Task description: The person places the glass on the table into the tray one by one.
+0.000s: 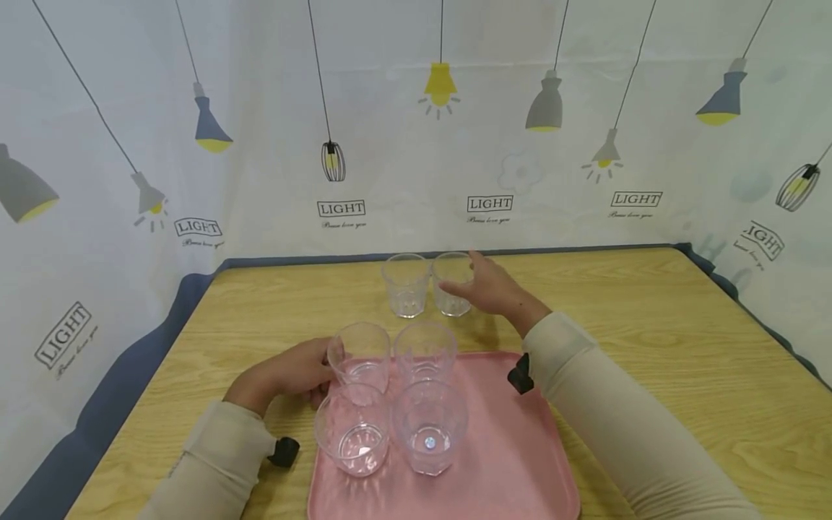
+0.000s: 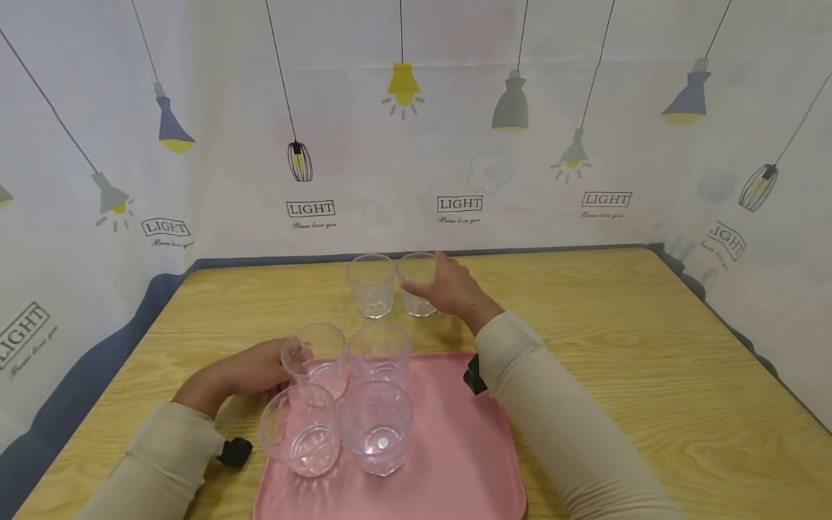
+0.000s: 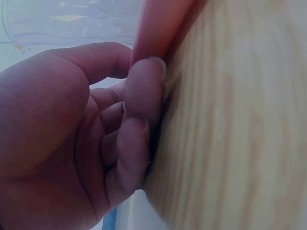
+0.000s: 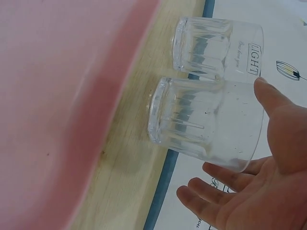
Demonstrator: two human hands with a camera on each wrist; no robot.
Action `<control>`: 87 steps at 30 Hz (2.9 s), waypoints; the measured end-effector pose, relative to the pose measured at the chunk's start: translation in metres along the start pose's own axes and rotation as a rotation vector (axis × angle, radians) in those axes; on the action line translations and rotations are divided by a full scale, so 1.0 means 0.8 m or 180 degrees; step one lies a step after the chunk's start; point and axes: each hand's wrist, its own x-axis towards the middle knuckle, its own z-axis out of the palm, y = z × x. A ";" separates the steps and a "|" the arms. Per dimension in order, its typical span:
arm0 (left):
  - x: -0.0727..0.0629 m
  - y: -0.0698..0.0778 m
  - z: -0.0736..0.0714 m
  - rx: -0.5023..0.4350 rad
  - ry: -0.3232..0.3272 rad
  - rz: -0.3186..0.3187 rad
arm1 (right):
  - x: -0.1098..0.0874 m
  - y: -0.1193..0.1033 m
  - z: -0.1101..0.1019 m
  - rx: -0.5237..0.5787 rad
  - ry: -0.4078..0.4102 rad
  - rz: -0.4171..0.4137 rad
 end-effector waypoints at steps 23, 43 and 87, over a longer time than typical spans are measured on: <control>0.001 0.001 0.000 -0.0021 -0.0002 -0.0026 | -0.007 0.003 0.001 0.0278 -0.0074 0.0067; 0.000 0.000 0.000 -0.0112 -0.0039 0.0019 | -0.026 0.006 0.013 0.0392 -0.0012 -0.0037; -0.003 0.004 0.002 -0.0188 -0.0034 -0.0007 | -0.075 0.016 0.008 0.0773 0.0567 -0.0314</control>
